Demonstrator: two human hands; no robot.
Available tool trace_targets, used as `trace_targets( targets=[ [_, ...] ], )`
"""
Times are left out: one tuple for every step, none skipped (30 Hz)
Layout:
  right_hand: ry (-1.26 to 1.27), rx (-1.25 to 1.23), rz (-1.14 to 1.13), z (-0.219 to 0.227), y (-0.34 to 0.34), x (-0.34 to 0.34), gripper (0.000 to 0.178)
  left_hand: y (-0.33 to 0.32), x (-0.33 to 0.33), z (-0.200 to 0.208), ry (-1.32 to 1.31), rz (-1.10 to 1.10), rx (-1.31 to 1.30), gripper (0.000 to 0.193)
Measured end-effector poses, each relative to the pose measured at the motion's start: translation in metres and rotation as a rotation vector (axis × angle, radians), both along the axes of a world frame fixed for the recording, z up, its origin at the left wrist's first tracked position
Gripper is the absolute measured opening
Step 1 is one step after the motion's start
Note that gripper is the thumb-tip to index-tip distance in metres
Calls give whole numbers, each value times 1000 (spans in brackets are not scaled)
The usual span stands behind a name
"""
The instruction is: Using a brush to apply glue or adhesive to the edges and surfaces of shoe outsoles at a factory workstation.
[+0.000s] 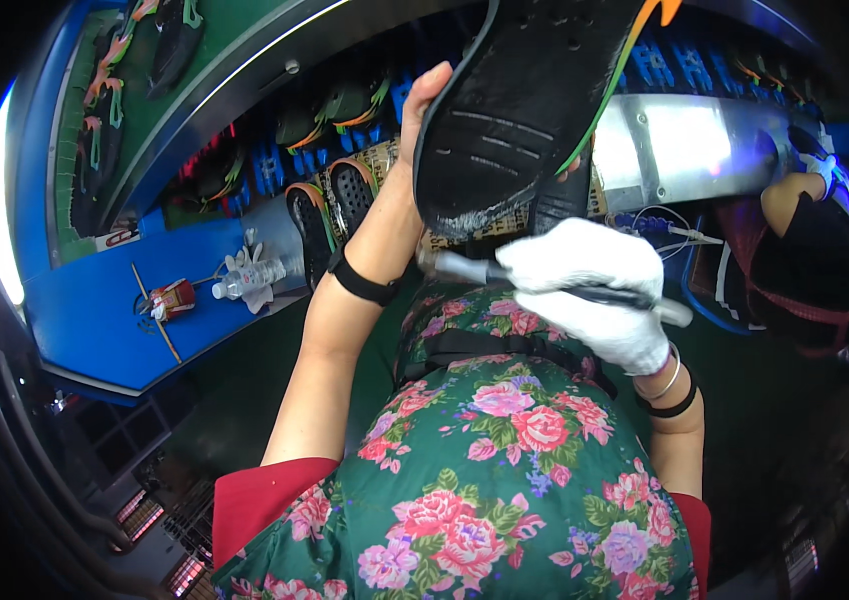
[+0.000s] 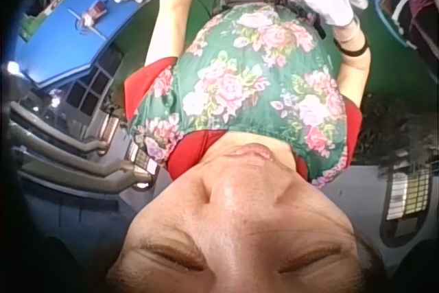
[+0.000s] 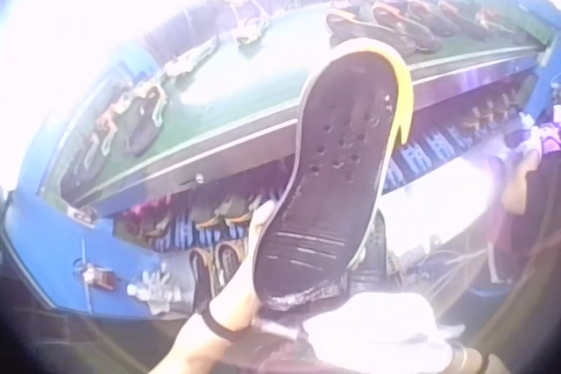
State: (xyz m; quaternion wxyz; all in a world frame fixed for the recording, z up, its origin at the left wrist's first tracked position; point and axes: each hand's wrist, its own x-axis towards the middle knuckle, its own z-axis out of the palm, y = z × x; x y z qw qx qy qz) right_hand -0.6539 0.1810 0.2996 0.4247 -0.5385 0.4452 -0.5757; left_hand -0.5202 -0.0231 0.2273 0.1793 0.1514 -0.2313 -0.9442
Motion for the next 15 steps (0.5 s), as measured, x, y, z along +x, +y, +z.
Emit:
trace_targets(
  targets=[
    [-64,-1,3,-3,0,-5,19,1,2,1,-11,-2,-21,104],
    [-126,-2,3,-5,1,-11,21,3,4,0,1,-4,-35,104],
    [-43,-48,-80,-2,-3,-17,22,6,6,-3,105,-15,151,99],
    [144,-103,-163,2,-8,-22,23,8,7,-6,210,-29,336,94],
    [348,-157,-213,9,-12,-32,23,16,0,-1,77,89,357,84],
    [545,-208,-258,13,-17,-41,23,31,-4,11,43,98,393,82],
    [672,-255,-323,16,-22,-47,20,34,3,2,129,27,465,83],
    [706,-244,-400,22,-28,-51,23,37,14,-7,214,-38,530,84],
    [783,-281,-480,27,-35,-62,24,47,11,-2,160,-58,458,87],
    [860,-318,-559,29,-44,-76,25,57,12,5,221,-122,585,89],
    [762,-401,-544,27,-52,-86,28,61,15,8,220,-137,543,90],
    [774,-419,-545,31,-54,-86,28,62,18,5,220,-145,498,90],
    [921,-432,-548,36,-53,-83,29,63,21,3,236,-148,482,90],
    [1066,-451,-552,39,-53,-78,30,63,23,1,233,-136,455,89],
    [1032,-527,-583,24,-51,-69,34,61,21,-4,233,-131,430,89]
  ],
)
